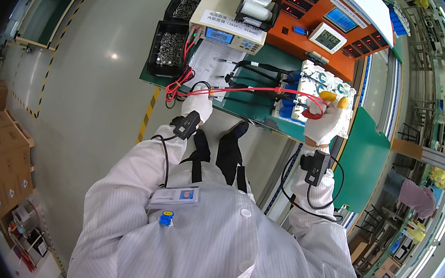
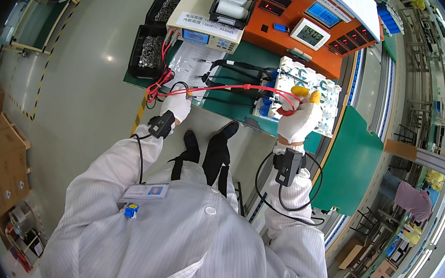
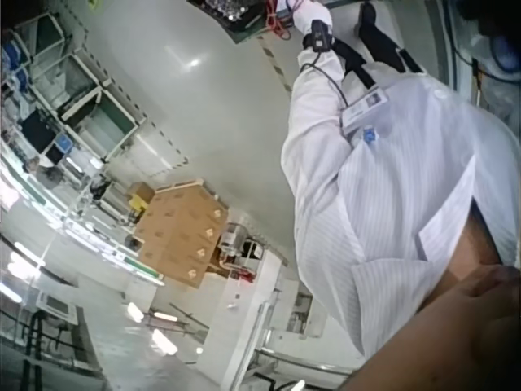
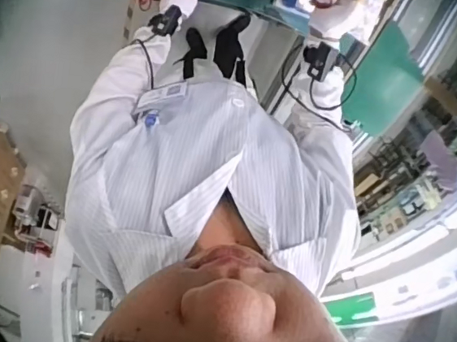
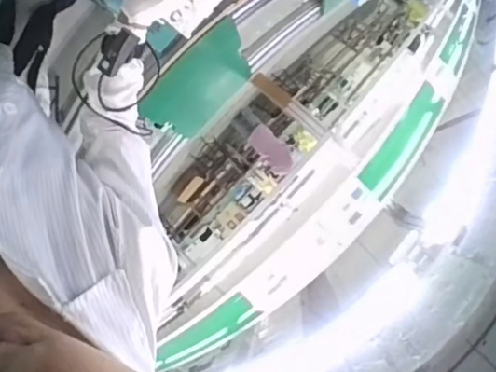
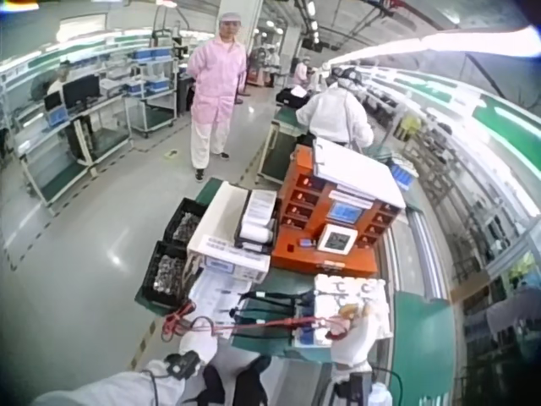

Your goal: Assembling and testing a large industrial battery pack using an electric screwdriver and diagnostic cables.

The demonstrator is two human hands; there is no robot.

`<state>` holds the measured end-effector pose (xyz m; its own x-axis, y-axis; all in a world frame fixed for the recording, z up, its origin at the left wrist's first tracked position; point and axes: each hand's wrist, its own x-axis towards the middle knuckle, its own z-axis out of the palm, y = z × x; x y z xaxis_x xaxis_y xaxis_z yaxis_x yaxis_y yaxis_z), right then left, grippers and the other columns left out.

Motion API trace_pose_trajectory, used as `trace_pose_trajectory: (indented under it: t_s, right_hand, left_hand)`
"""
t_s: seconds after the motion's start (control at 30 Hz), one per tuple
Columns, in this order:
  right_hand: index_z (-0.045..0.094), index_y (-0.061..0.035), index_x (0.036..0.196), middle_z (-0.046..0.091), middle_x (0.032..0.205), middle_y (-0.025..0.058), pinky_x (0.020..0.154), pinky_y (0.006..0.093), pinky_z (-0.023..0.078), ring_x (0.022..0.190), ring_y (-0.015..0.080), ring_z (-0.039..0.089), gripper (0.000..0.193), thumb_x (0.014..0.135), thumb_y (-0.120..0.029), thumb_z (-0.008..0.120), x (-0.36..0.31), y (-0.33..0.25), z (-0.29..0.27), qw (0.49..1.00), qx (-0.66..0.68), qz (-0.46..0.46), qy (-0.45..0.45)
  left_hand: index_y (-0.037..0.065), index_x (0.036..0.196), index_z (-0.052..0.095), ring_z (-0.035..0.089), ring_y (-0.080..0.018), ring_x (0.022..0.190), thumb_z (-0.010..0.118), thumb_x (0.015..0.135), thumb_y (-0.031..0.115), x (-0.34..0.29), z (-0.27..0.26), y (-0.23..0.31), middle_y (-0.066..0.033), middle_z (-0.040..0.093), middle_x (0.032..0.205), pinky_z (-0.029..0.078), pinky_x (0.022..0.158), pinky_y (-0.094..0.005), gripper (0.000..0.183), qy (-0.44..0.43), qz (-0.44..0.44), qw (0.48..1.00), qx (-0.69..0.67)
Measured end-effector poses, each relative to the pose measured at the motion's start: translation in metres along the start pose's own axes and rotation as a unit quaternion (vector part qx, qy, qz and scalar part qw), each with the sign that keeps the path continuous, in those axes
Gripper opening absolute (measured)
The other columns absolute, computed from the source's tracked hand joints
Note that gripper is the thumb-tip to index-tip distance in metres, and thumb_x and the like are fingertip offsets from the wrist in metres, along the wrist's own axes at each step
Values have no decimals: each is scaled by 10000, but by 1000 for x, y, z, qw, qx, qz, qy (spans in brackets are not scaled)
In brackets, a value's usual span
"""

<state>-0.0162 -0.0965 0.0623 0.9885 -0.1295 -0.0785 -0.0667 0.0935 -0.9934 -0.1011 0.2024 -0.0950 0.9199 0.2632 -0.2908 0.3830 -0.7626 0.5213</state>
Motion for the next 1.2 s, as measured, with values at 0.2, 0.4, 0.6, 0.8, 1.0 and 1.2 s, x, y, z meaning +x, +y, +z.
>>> trace_pose_trajectory:
  t_s: [0.2, 0.4, 0.6, 0.8, 1.0, 1.2]
  right_hand:
    - [592, -6, 1095, 622, 850, 59, 579, 213, 465, 698, 117, 581, 413, 1052, -372, 407, 5, 8, 11, 998, 44, 9, 41]
    - [641, -13, 1031, 639, 859, 65, 540, 212, 441, 683, 114, 578, 477, 1048, -427, 405, -5, 0, 15, 995, -50, -74, 54]
    - [658, 0, 1005, 674, 817, 80, 547, 222, 453, 655, 119, 613, 453, 1024, -412, 470, -3, -1, 19, 998, 17, -45, 46]
    - [578, -13, 1213, 593, 1047, 74, 791, 273, 460, 905, 136, 559, 375, 1050, -303, 406, -9, -12, 12, 982, -155, -70, -81]
    - [572, 1, 1144, 602, 1038, 138, 866, 369, 453, 967, 261, 576, 319, 866, -149, 613, -71, -50, 25, 870, -340, -337, -117]
    - [610, -57, 960, 626, 933, 136, 876, 450, 453, 932, 340, 602, 277, 706, -139, 685, -89, 34, 74, 748, -481, -299, -345]
  left_hand:
    - [-15, 1057, 557, 640, -381, 893, 649, 837, 115, -11, 9, -11, -206, 630, 962, 508, 767, -450, 272, 106, 73, 992, -3]
    - [-15, 987, 592, 671, -332, 827, 640, 838, 91, -35, -5, -1, -180, 664, 869, 512, 738, -406, 189, 23, 22, 988, -148]
    - [2, 976, 614, 676, -283, 806, 662, 843, 122, -50, -12, 7, -156, 682, 866, 504, 723, -383, 186, 8, 10, 986, -166]
    - [15, 965, 639, 617, -268, 730, 698, 844, 166, -60, 4, -3, -123, 664, 812, 484, 685, -368, 203, -26, -53, 968, -245]
    - [-4, 957, 656, 594, -171, 712, 717, 838, 131, -82, -12, 19, -69, 670, 790, 474, 697, -303, 189, -76, -160, 898, -402]
    - [31, 969, 646, 430, -25, 532, 680, 884, 77, -95, -39, 51, 43, 569, 703, 332, 471, -208, 102, -111, -80, 848, -511]
